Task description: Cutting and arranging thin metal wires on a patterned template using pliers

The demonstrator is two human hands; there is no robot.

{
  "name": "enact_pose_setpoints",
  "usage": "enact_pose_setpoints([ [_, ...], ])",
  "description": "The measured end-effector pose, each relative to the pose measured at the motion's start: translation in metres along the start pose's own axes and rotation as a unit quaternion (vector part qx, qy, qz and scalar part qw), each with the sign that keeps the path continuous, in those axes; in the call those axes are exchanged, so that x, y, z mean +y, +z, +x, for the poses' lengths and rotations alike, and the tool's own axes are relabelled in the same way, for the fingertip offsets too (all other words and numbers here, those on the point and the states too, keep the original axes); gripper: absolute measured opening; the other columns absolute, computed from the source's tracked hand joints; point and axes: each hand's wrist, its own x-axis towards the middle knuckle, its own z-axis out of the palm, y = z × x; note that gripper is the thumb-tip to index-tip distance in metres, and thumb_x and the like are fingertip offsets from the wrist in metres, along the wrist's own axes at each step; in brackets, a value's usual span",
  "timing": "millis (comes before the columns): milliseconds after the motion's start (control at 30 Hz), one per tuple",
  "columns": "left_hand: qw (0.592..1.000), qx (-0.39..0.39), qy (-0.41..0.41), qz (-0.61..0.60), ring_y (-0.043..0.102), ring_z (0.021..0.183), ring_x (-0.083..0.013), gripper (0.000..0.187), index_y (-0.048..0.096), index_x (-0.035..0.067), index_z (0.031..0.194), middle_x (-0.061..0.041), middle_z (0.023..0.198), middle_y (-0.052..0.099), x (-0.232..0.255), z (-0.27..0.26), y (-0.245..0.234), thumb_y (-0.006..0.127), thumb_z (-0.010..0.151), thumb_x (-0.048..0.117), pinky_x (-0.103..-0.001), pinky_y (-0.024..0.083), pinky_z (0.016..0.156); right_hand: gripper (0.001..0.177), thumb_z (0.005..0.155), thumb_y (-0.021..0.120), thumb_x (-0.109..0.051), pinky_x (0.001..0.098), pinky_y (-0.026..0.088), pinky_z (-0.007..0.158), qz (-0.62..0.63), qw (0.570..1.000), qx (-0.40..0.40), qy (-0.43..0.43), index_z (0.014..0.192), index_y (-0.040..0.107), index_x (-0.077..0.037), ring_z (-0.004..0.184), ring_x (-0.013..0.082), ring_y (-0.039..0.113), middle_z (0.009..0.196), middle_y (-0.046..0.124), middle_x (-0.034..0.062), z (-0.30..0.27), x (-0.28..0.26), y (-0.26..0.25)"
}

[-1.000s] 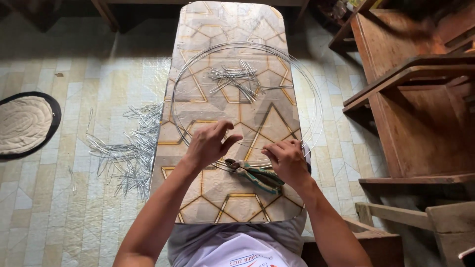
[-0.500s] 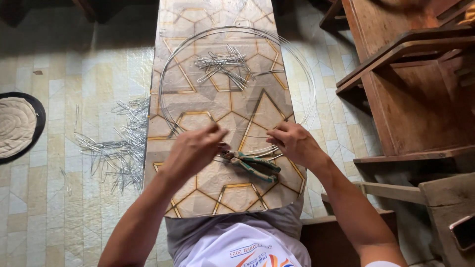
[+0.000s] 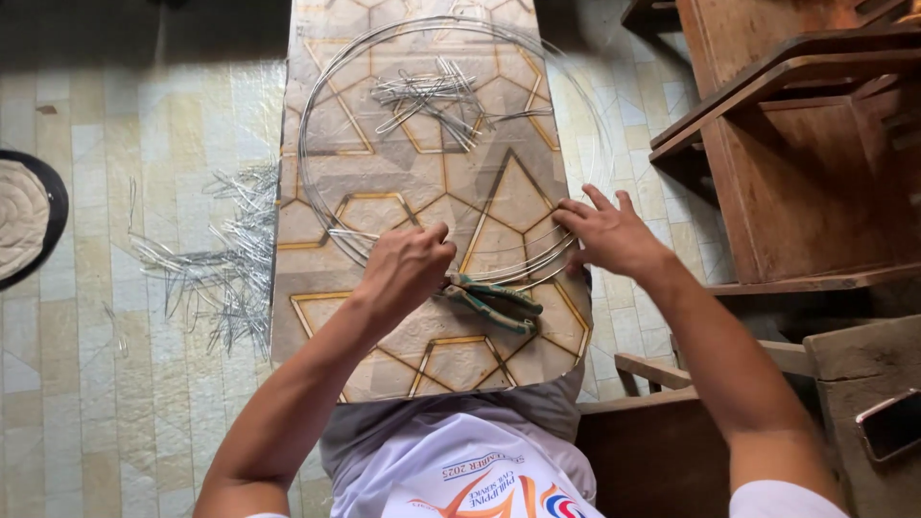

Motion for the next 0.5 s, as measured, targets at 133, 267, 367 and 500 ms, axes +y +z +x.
enact_pose_setpoints([
  [133,1.000,-0.004,-0.012,-0.009,0.066,0.062,-0.0248,0.006,0.066,0.023,0.075,0.001,0.078,0.059,-0.001,0.004,0.000,0.065,0.075,0.017,-0.035,0.052,0.051,0.086,0.075,0.074,-0.064,0.0639,0.032,0.114,-0.012,0.998,0.050,-0.037,0.148,0.048,-0.028,0.154,0.0346,0.033,0.154,0.054,0.0011,0.005,0.017,0.003],
  [267,0.995,-0.060,-0.022,-0.074,0.069,0.062,-0.0269,0.010,0.068,0.018,0.072,-0.001,0.069,0.065,0.002,0.008,0.001,0.064,0.079,0.012,-0.038,0.054,0.052,0.093,0.063,0.071,-0.082,0.0534,0.044,0.111,0.001,0.995,0.083,-0.054,0.132,0.059,-0.021,0.145,0.0296,0.049,0.136,0.066,0.0044,0.014,0.034,0.008],
  [367,0.988,-0.116,-0.015,-0.100,0.071,0.063,-0.0327,0.006,0.072,0.014,0.076,-0.007,0.065,0.068,0.018,0.017,-0.019,0.068,0.080,0.013,-0.044,0.057,0.054,0.085,0.061,0.072,-0.080,0.0549,0.042,0.113,-0.008,0.997,0.057,-0.051,0.124,0.062,-0.024,0.140,0.0246,0.054,0.119,0.071,0.0005,0.017,0.041,0.016],
  [500,0.969,-0.215,0.031,-0.117,0.074,0.063,-0.0362,0.027,0.076,0.014,0.081,-0.011,0.061,0.069,0.034,0.028,-0.026,0.084,0.069,0.037,-0.048,0.059,0.056,0.059,0.073,0.075,-0.063,0.0554,0.039,0.117,-0.009,1.000,0.002,-0.027,0.122,0.063,-0.031,0.143,0.0178,0.050,0.115,0.071,-0.0060,0.016,0.043,0.012],
])
